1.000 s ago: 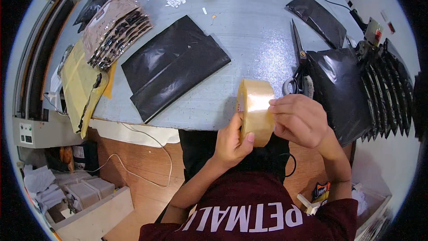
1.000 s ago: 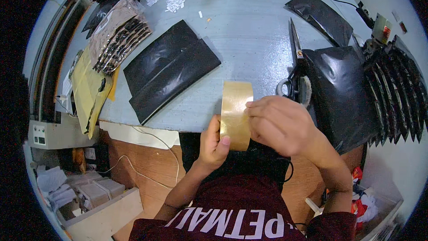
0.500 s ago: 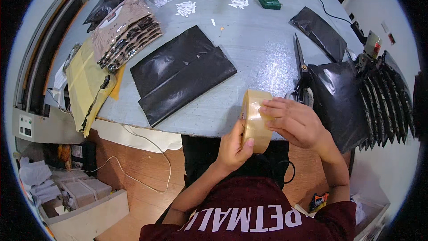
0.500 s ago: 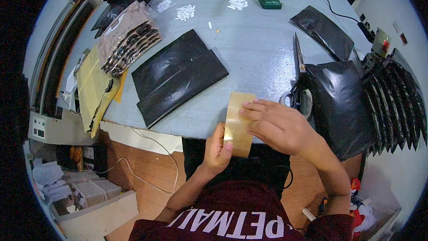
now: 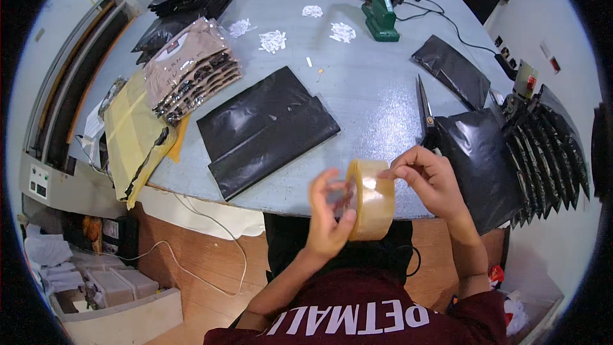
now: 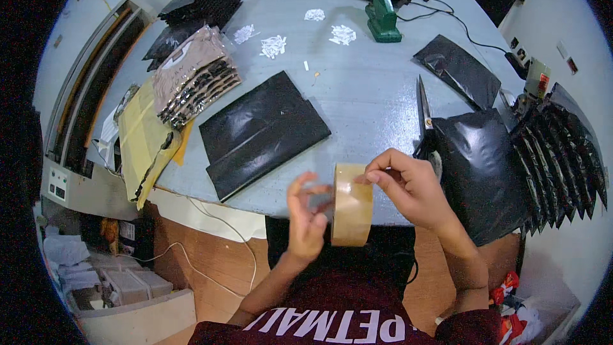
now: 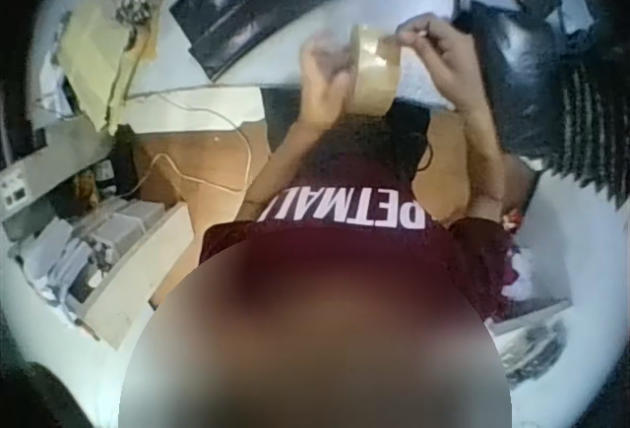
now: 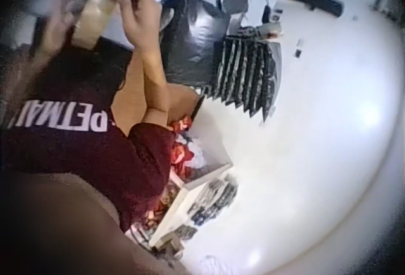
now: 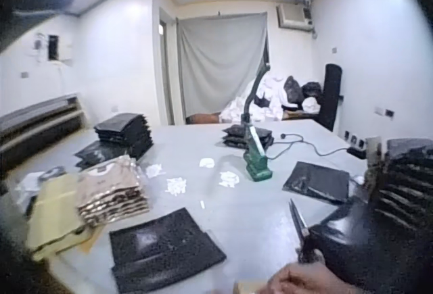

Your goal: Packing clothing items into black plastic shipping bags and sealing them with tape.

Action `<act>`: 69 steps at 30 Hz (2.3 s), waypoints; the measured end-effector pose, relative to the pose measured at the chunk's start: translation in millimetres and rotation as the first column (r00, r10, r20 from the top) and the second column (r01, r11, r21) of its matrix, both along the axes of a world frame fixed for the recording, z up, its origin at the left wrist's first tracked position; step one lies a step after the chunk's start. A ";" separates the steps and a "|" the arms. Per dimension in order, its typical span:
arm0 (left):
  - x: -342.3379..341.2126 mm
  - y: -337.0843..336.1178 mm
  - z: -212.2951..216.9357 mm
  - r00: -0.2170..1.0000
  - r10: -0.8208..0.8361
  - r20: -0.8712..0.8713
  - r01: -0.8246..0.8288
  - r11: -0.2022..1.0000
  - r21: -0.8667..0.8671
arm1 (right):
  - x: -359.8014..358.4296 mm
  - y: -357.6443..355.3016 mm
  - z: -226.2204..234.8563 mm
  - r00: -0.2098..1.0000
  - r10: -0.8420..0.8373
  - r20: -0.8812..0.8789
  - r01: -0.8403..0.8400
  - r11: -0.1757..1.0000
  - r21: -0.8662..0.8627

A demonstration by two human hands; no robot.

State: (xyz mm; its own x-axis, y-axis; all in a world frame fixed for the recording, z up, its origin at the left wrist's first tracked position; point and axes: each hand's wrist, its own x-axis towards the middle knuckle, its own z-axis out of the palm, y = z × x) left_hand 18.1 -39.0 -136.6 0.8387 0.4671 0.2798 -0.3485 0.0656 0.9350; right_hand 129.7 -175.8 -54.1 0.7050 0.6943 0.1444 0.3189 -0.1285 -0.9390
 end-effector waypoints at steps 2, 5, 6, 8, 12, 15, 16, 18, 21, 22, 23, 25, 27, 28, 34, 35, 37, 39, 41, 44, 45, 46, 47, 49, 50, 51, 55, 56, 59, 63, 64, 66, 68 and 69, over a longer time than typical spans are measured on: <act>11.6 20.3 19.5 0.995 0.097 0.035 -0.099 0.993 0.067 | -1.5 -1.1 -0.2 1.000 0.024 -0.016 -0.024 0.999 0.023; 23.5 39.8 44.0 0.992 -0.113 -0.063 0.129 0.825 0.550 | -3.8 -2.3 2.2 0.999 0.030 -0.018 -0.030 0.999 -0.026; 26.0 40.7 45.8 0.995 -0.080 -0.064 0.102 0.821 0.562 | -4.0 -2.1 0.2 0.998 0.062 -0.016 -0.062 0.998 -0.012; 29.6 40.2 48.8 0.909 -0.400 -0.116 0.415 0.848 0.329 | -6.3 -3.2 1.7 1.000 0.022 -0.017 -0.022 1.000 -0.010; 28.1 37.8 54.6 0.885 -0.409 -0.222 0.432 0.900 0.065 | -8.2 -1.8 2.6 0.996 -0.005 -0.094 0.006 1.000 0.014; 28.7 39.7 49.8 0.897 -0.396 -0.197 0.420 0.903 0.093 | -9.6 0.1 4.8 0.994 0.026 -0.103 -0.021 0.998 0.057; 28.6 40.4 49.1 0.899 -0.392 -0.198 0.415 0.905 0.092 | -9.1 -0.4 4.8 0.993 0.030 -0.118 -0.022 0.998 0.067; 29.8 40.3 48.2 0.923 -0.346 -0.166 0.374 0.908 0.190 | -8.1 0.0 4.5 0.994 0.041 -0.104 -0.036 0.998 0.052; 32.3 37.3 47.8 0.973 -0.202 -0.110 0.229 0.896 0.381 | -7.8 5.3 1.9 0.999 0.007 -0.050 -0.006 0.999 0.039; 33.3 34.7 49.2 0.968 -0.228 -0.106 0.251 0.890 0.380 | -6.5 6.9 -1.4 1.000 -0.020 -0.011 0.021 0.999 0.043; 33.8 32.0 51.9 0.980 -0.184 -0.082 0.201 0.898 0.391 | -2.2 7.5 -9.5 0.999 -0.031 -0.009 0.032 0.995 0.090; 34.8 27.3 59.4 0.987 -0.143 -0.067 0.158 0.909 0.385 | -1.8 11.7 -12.0 0.989 -0.043 -0.139 0.069 0.980 0.185; 38.7 27.0 60.9 0.990 -0.127 -0.053 0.138 0.916 0.376 | -6.0 15.8 -18.0 0.962 -0.013 -0.272 0.101 0.945 0.312; 39.9 26.1 62.1 0.995 -0.092 -0.041 0.100 0.926 0.365 | -13.1 17.6 -21.5 0.963 -0.026 -0.270 0.114 0.943 0.314; 44.3 10.6 66.0 0.999 -0.002 -0.050 0.024 0.895 0.445 | -60.2 2.7 -75.1 0.878 -0.418 -0.231 0.468 0.851 0.237; 46.8 7.7 68.0 0.997 0.036 -0.068 0.002 0.872 0.489 | -60.7 7.3 -72.3 0.872 -0.434 -0.228 0.482 0.842 0.243; 51.6 4.6 74.6 0.996 0.018 -0.085 0.025 0.880 0.474 | -64.4 12.6 -65.8 0.844 -0.103 -0.526 0.259 0.938 0.232; 62.2 11.9 87.4 0.988 -0.046 -0.145 0.099 0.916 0.389 | -54.9 7.4 -69.3 0.827 -0.026 -0.561 0.203 0.945 0.256; 83.0 29.2 95.8 0.993 -0.114 0.041 0.106 0.980 0.170 | -47.4 -1.6 -67.8 0.893 0.091 -0.441 0.008 0.976 0.217; 104.6 56.7 165.6 0.995 -0.095 0.004 0.094 0.993 0.077 | -44.7 -17.5 -95.1 0.946 0.139 0.292 -0.156 0.987 0.035; 112.7 61.9 180.5 0.989 -0.146 0.035 0.142 0.985 0.096 | -43.2 -22.7 -116.3 0.959 0.160 0.233 -0.179 0.982 0.062; 117.8 61.0 191.5 0.989 -0.143 0.040 0.139 0.985 0.099 | -41.3 -25.8 -115.3 0.958 0.162 0.239 -0.182 0.981 0.063; 121.4 58.0 202.1 0.960 -0.281 -0.011 0.280 0.951 0.128 | -40.5 -28.6 -112.3 0.935 0.176 0.307 -0.168 0.984 -0.050; 126.5 47.7 208.0 0.904 -0.420 -0.073 0.427 0.891 0.154 | -44.5 -32.2 -99.8 0.911 0.183 0.370 -0.134 0.979 -0.153; 127.5 39.6 207.5 0.893 -0.443 -0.081 0.450 0.872 0.193 | -47.5 -33.0 -86.7 0.987 0.119 0.110 -0.115 0.993 -0.038; 127.9 33.2 209.0 0.880 -0.467 -0.085 0.473 0.850 0.231 | -46.8 -35.5 -77.8 0.984 0.073 -0.161 -0.064 0.996 0.065; 144.3 35.8 206.1 0.892 -0.447 -0.075 0.449 0.849 0.280 | -16.3 -45.1 -87.7 0.971 -0.184 -0.153 0.206 0.968 0.141; 148.8 38.1 206.7 0.882 -0.468 -0.061 0.467 0.848 0.249 | -6.1 -48.3 -83.9 0.972 -0.182 -0.150 0.203 0.969 0.143; 159.6 44.2 208.4 0.872 -0.486 -0.055 0.484 0.841 0.243 | 10.8 -50.7 -87.3 0.678 -0.539 0.501 0.708 0.661 -0.247; 168.0 42.0 212.9 0.841 -0.541 -0.019 0.527 0.811 0.253 | 27.4 -36.8 -95.1 0.648 -0.449 0.615 0.761 0.411 -0.501; 168.7 41.2 213.9 0.842 -0.540 -0.015 0.525 0.812 0.255 | 30.2 -33.8 -90.4 0.699 -0.480 0.531 0.705 0.337 -0.624; 168.8 42.7 214.7 0.810 -0.587 0.022 0.567 0.791 0.232 | 39.3 -52.4 -85.9 0.803 -0.580 0.140 0.539 0.605 -0.586; 167.6 45.5 212.4 0.799 -0.601 0.034 0.581 0.785 0.216 | 35.2 -59.2 -76.5 0.816 -0.513 -0.265 0.386 0.826 -0.410; 166.3 47.4 211.7 0.784 -0.620 0.041 0.602 0.775 0.193 | 17.4 -60.1 -72.6 0.717 -0.344 -0.606 0.411 0.911 -0.030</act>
